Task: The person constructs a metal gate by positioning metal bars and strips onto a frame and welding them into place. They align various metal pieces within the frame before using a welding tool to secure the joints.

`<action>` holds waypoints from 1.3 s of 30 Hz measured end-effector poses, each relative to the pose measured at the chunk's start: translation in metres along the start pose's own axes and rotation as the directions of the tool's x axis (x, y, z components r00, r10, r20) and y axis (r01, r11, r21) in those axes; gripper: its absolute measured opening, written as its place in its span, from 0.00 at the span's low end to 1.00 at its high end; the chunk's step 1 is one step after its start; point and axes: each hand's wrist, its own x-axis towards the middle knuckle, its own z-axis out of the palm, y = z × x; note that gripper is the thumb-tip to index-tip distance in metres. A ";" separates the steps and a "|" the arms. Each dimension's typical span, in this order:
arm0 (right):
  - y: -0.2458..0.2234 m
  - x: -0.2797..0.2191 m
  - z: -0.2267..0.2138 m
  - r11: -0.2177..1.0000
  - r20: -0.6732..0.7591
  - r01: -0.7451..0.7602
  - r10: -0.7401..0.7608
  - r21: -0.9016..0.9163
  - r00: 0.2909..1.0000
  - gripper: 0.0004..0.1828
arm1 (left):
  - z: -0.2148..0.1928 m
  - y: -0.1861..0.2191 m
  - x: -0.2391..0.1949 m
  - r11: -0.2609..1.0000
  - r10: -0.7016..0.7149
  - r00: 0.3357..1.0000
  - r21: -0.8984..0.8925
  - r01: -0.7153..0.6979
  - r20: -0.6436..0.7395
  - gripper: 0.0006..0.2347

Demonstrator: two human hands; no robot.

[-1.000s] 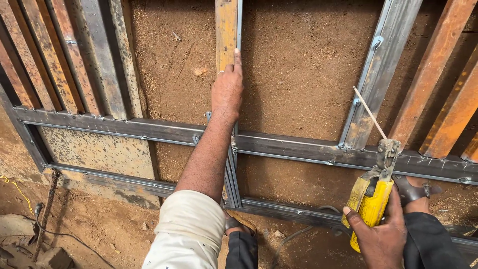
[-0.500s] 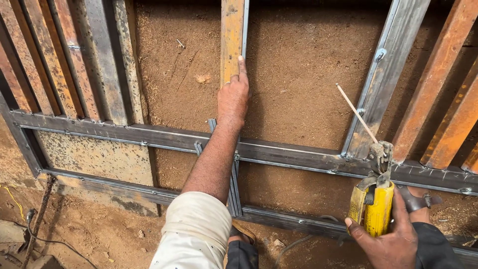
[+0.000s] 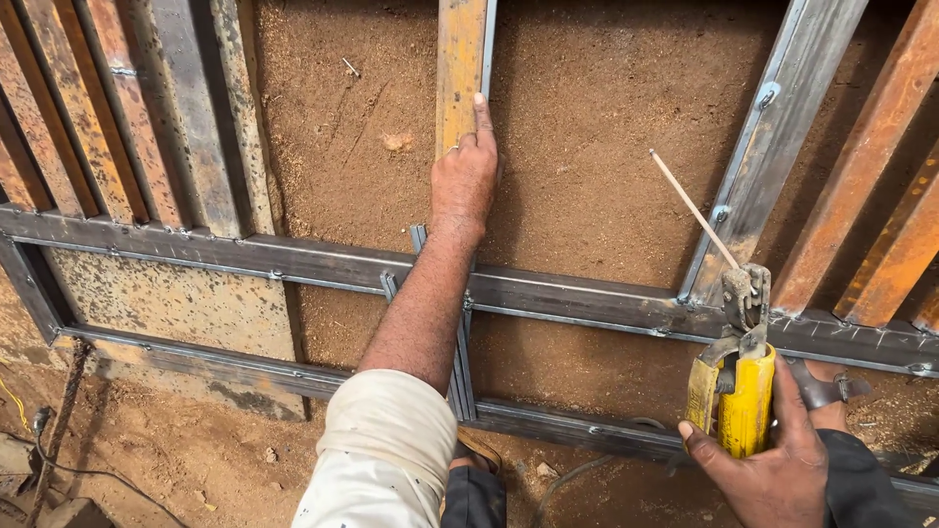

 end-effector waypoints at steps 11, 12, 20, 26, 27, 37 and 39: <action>-0.092 0.101 0.022 0.908 0.051 0.233 -0.229 -0.348 0.972 0.63 | 0.000 0.002 -0.002 0.995 -0.035 0.999 -0.090 0.036 0.009 0.33; -0.106 0.113 0.027 0.887 0.055 0.270 -0.270 -0.374 0.961 0.62 | 0.000 0.003 -0.006 0.992 -0.039 0.997 -0.120 0.047 0.063 0.34; -0.162 0.163 0.058 0.757 -0.024 0.537 -0.586 -0.373 0.810 0.54 | 0.002 0.002 -0.004 1.000 0.004 1.000 -0.002 -0.004 0.017 0.34; -0.162 0.178 0.073 0.768 -0.010 0.504 -0.552 -0.394 0.834 0.54 | 0.001 0.001 -0.003 0.998 0.018 1.000 -0.060 -0.018 0.004 0.34; -0.162 0.180 0.075 0.755 -0.003 0.521 -0.570 -0.398 0.822 0.54 | 0.001 0.001 -0.004 0.997 0.016 1.000 -0.072 -0.015 0.004 0.34; -0.150 0.190 0.080 0.722 0.019 0.541 -0.592 -0.431 0.806 0.54 | 0.001 0.001 -0.004 0.995 0.030 0.999 -0.097 -0.029 0.013 0.36; -0.151 0.189 0.080 0.720 0.023 0.541 -0.592 -0.435 0.806 0.56 | 0.001 0.001 -0.004 0.995 0.028 1.000 -0.092 -0.027 0.013 0.37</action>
